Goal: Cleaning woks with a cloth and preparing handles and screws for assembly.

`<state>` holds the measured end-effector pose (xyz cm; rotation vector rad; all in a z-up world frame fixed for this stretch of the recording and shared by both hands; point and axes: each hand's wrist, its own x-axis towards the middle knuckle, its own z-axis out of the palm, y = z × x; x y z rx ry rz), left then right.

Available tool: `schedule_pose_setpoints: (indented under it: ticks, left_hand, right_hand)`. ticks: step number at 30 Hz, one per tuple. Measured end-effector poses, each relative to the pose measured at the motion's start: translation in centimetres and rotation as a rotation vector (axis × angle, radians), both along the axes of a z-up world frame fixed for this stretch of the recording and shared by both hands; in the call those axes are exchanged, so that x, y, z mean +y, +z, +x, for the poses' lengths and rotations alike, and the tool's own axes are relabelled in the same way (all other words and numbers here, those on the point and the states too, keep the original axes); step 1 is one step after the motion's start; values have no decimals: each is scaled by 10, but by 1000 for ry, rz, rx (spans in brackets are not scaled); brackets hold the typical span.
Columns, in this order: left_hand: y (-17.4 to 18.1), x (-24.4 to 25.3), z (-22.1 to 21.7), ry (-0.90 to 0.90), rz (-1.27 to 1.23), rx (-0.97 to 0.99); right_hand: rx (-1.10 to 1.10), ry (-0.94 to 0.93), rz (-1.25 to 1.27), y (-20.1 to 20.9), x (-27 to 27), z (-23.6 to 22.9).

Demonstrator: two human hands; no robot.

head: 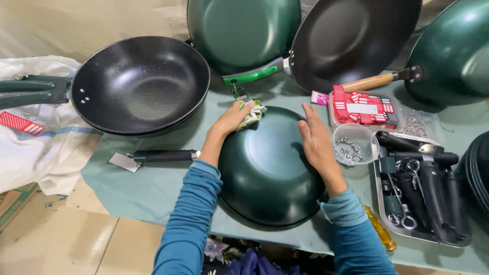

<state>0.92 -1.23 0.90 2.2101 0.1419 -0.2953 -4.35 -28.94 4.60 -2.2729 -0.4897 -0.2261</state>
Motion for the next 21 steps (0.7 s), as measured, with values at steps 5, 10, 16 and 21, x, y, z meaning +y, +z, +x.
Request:
schedule_pose_setpoints:
  ticks: [5, 10, 16, 21]
  left_hand:
    - [10, -41, 2, -70, 248, -111]
    - [17, -61, -51, -52, 429, -404]
    - [10, -53, -96, 60, 570, -478]
    - [-9, -59, -63, 126, 575, -517]
  right_hand:
    - [18, -41, -62, -6, -1, 2]
    - [59, -61, -109, -5, 0, 1]
    - [64, -63, -128, -8, 1, 6]
    - [38, -42, -121, -7, 1, 1]
